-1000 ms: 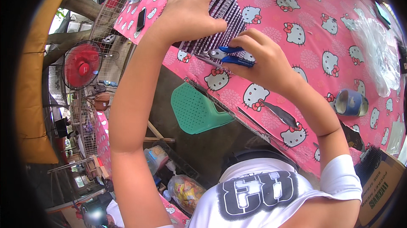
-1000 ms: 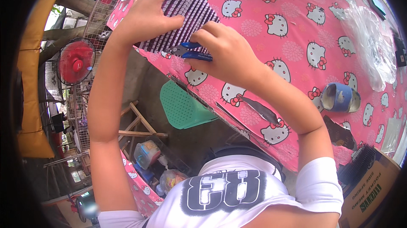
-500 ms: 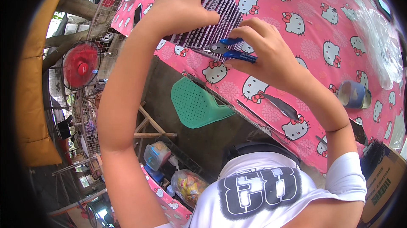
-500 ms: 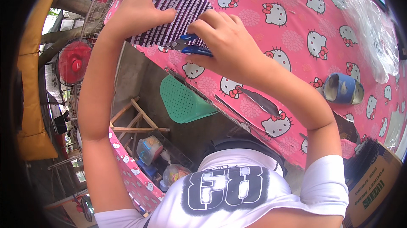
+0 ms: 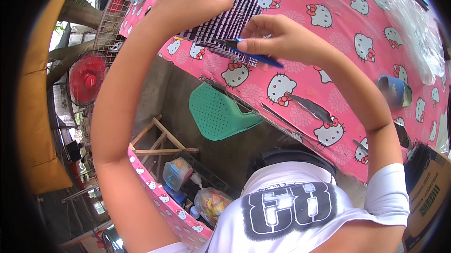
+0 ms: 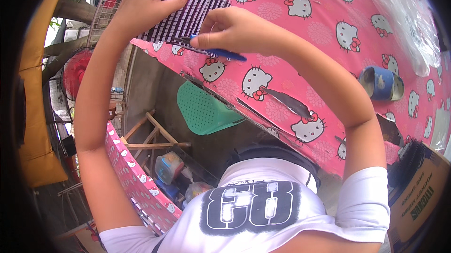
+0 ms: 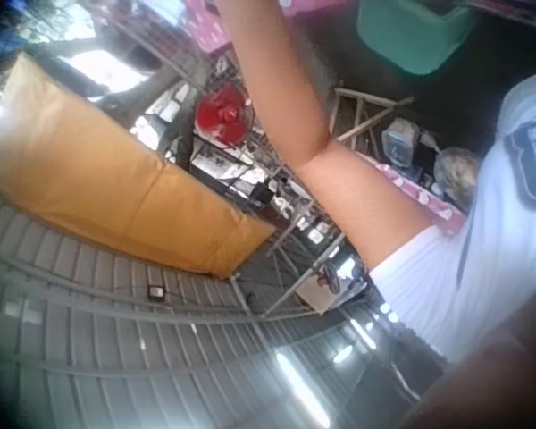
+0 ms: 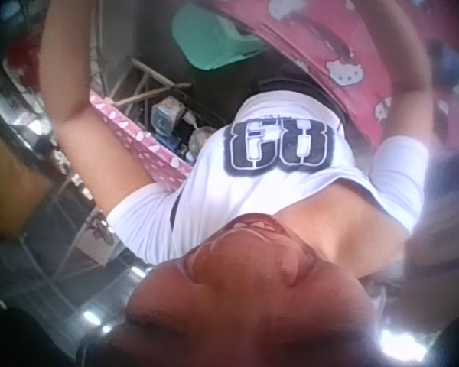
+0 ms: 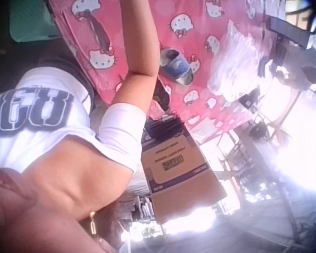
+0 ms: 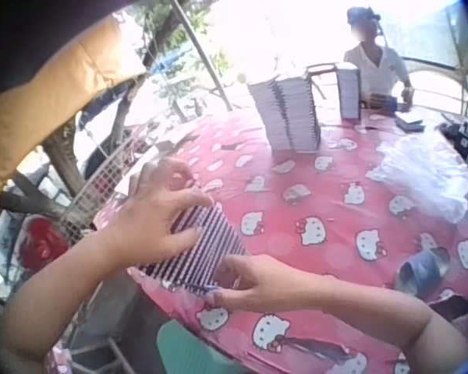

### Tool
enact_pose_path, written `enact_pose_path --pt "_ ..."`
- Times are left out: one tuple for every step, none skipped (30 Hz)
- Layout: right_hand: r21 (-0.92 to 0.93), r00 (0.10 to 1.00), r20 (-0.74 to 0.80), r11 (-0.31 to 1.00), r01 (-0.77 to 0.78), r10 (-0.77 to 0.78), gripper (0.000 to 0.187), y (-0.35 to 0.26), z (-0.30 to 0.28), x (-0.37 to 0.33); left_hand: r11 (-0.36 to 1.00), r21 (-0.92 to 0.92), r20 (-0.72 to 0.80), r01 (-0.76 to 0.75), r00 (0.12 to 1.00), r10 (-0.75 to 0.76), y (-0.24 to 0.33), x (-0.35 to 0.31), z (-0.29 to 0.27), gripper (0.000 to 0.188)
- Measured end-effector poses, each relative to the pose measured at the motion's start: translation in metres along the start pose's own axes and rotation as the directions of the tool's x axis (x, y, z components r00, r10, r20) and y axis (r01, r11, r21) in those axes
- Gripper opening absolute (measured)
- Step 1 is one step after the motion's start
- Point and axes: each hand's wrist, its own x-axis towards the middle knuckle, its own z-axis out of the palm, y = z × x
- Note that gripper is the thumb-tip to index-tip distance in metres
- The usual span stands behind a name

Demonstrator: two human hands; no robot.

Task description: The person trims the spiral binding of notebooks using pliers. The person picks up individual notebooks from a stack, uses the pliers to cut or crimp the ends of the metal spiral binding, and places them back into a growing stack.

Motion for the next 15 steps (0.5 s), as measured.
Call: enact_pose_path --pt "-0.091 1.000 -0.013 0.996 0.012 -0.013 0.042 0.002 0.000 -0.005 0.999 0.023 0.114 -0.040 0.993 0.037 -0.001 0.001 -0.011 0.067" --pt "-0.184 0.999 -0.025 0.982 0.031 -0.036 0.042 0.001 -0.001 -0.010 0.996 0.039 0.226 -0.084 0.971 0.073 0.001 0.003 -0.028 0.064" --pt "-0.271 0.997 -0.035 0.961 0.052 -0.064 0.043 0.002 -0.002 -0.014 0.991 0.049 0.335 -0.126 0.937 0.103 0.004 0.004 -0.047 0.062" --pt "-0.168 0.997 -0.070 0.985 0.033 -0.046 0.039 0.008 -0.001 -0.017 0.977 0.168 0.304 -0.130 0.950 0.074 0.008 0.003 -0.053 0.061" --pt "0.070 0.997 -0.080 0.997 -0.017 0.022 0.039 0.012 -0.002 -0.019 0.959 0.228 0.286 -0.170 0.953 0.101 0.014 0.001 -0.055 0.061" --pt "0.305 0.994 -0.071 0.950 -0.061 0.087 0.038 0.015 -0.005 -0.020 0.934 0.291 0.265 -0.205 0.956 0.127 0.019 -0.001 -0.059 0.062" --pt "0.523 0.989 -0.045 0.847 -0.099 0.144 0.038 0.017 -0.007 -0.021 0.912 0.306 0.262 -0.274 0.945 0.196 0.027 -0.008 -0.062 0.066" --pt "0.524 0.994 -0.053 0.850 -0.050 0.091 0.036 0.019 -0.006 -0.023 0.885 0.316 0.265 -0.342 0.927 0.263 0.033 -0.015 -0.061 0.072" --pt "0.291 0.990 -0.138 0.956 0.042 -0.002 0.035 0.023 -0.005 -0.025 0.852 0.322 0.266 -0.413 0.903 0.337 0.036 -0.016 -0.057 0.079" --pt "0.034 0.974 -0.197 0.993 0.117 -0.108 0.034 0.028 -0.003 -0.026 0.876 0.217 0.305 -0.430 0.883 0.358 0.026 -0.022 -0.043 0.084" --pt "-0.233 0.950 -0.216 0.957 0.172 -0.224 0.033 0.031 -0.001 -0.028 0.859 0.243 0.330 -0.451 0.871 0.364 0.022 -0.025 -0.033 0.081" --pt "-0.407 0.930 -0.229 0.896 0.176 -0.286 0.031 0.028 0.004 -0.031 0.840 0.267 0.356 -0.473 0.858 0.370 0.018 -0.027 -0.024 0.078" --pt "-0.504 0.913 -0.215 0.840 0.202 -0.348 0.031 0.028 0.005 -0.031 0.820 0.289 0.382 -0.494 0.845 0.374 0.014 -0.028 -0.017 0.075" --pt "-0.595 0.893 -0.190 0.772 0.226 -0.408 0.032 0.026 0.006 -0.032 0.837 0.267 0.316 -0.477 0.864 0.391 0.008 -0.026 -0.013 0.062" --pt "-0.678 0.872 -0.158 0.693 0.245 -0.463 0.033 0.024 0.008 -0.032 0.851 0.227 0.324 -0.473 0.861 0.392 0.005 -0.029 -0.013 0.059"
